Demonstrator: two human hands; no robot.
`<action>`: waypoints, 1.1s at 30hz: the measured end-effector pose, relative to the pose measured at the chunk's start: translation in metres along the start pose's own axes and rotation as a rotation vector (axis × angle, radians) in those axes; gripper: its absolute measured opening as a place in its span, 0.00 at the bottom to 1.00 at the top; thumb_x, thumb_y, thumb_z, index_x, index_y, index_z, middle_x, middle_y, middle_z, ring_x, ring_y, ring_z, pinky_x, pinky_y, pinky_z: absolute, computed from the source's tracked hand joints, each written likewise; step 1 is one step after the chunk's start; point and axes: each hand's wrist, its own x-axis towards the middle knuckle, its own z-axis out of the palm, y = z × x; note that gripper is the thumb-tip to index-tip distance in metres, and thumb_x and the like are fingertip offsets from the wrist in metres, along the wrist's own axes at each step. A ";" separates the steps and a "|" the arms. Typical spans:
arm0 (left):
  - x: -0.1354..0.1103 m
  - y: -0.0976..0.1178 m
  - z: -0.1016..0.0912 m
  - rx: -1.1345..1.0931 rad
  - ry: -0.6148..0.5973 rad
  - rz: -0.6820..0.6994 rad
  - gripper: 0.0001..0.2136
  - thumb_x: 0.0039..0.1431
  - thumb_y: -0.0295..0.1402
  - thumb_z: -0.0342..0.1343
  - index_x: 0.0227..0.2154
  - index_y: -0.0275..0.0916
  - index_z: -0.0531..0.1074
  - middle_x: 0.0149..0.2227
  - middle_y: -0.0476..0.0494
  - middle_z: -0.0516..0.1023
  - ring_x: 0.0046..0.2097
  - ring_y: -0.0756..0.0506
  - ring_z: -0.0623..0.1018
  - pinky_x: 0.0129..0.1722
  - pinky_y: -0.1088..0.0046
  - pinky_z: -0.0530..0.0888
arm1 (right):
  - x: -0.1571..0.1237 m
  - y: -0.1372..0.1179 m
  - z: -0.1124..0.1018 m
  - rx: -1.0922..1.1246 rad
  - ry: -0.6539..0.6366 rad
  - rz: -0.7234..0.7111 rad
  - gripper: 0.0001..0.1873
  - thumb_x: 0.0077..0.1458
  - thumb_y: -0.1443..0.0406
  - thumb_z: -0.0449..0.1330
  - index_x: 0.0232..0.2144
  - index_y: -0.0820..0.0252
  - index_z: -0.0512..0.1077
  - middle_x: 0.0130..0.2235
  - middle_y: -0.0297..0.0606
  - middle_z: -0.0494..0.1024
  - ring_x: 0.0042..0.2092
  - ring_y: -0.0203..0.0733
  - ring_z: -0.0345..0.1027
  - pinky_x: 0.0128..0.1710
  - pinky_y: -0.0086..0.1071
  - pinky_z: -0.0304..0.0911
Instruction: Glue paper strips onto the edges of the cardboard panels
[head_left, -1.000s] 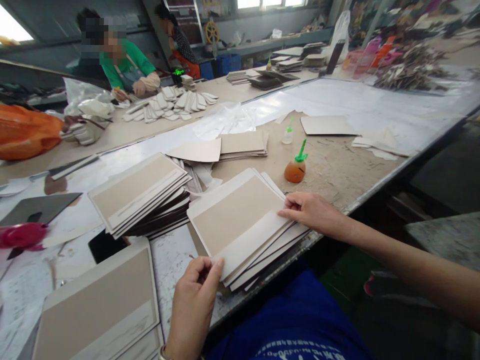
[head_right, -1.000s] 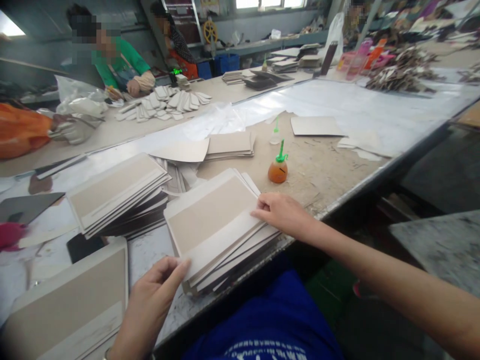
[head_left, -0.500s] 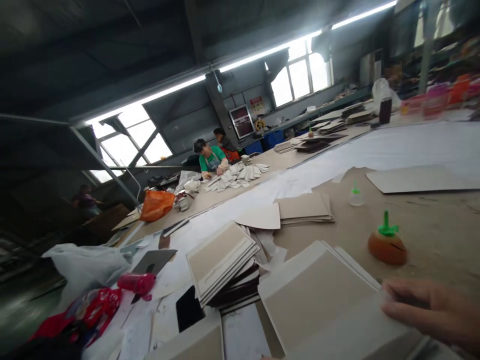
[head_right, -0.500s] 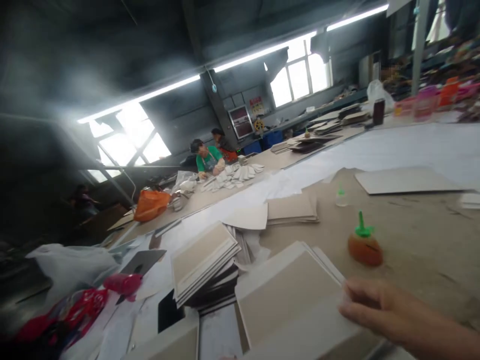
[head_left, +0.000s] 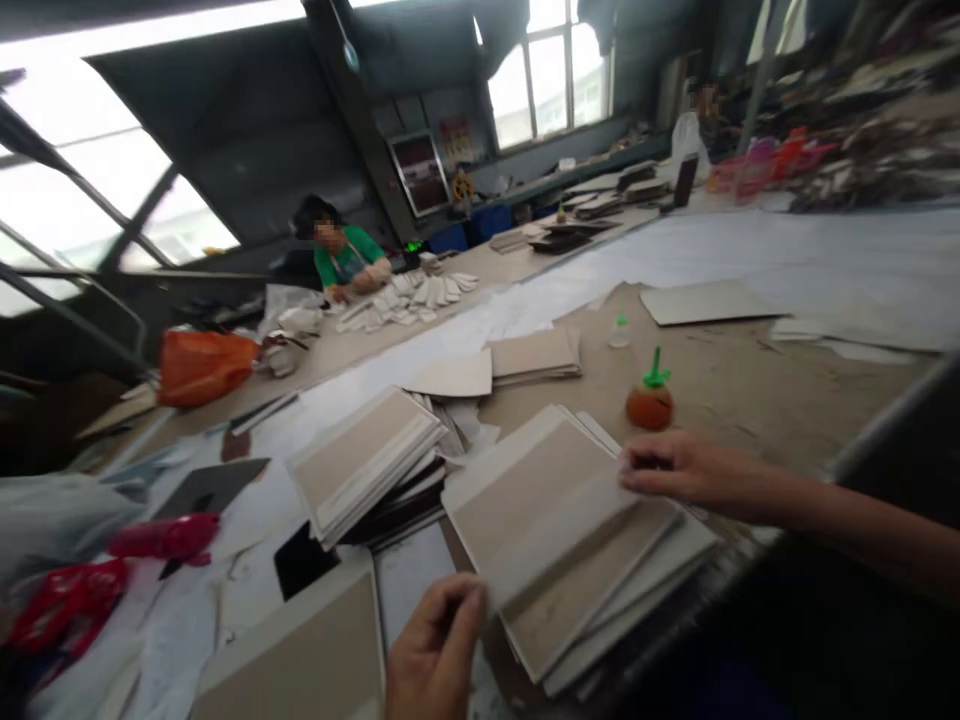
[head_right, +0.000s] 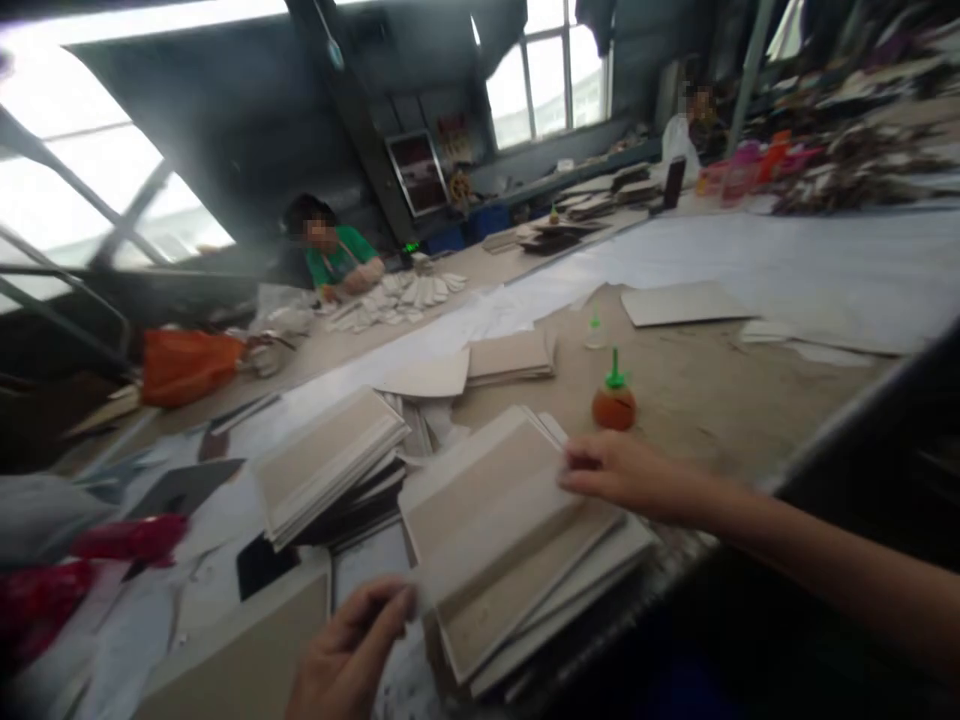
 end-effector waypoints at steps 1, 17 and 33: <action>0.001 0.004 0.001 0.041 0.017 0.017 0.16 0.42 0.48 0.58 0.27 0.41 0.74 0.29 0.49 0.77 0.34 0.47 0.74 0.37 0.74 0.69 | 0.001 -0.002 -0.001 0.005 0.003 0.001 0.16 0.49 0.53 0.54 0.24 0.60 0.66 0.25 0.33 0.66 0.28 0.38 0.60 0.28 0.30 0.55; 0.007 -0.019 0.006 0.317 0.074 0.630 0.06 0.53 0.32 0.55 0.34 0.45 0.73 0.36 0.50 0.76 0.40 0.51 0.74 0.44 0.74 0.70 | 0.000 0.023 0.015 -0.234 0.350 -0.422 0.05 0.54 0.67 0.55 0.30 0.60 0.71 0.32 0.39 0.73 0.35 0.38 0.66 0.38 0.32 0.62; -0.014 -0.036 -0.008 0.634 -0.269 0.978 0.14 0.51 0.21 0.55 0.41 0.39 0.68 0.41 0.45 0.75 0.42 0.48 0.68 0.40 0.70 0.71 | -0.032 0.034 0.013 -0.431 0.120 -0.525 0.09 0.57 0.69 0.51 0.32 0.58 0.72 0.32 0.37 0.73 0.38 0.39 0.62 0.43 0.35 0.60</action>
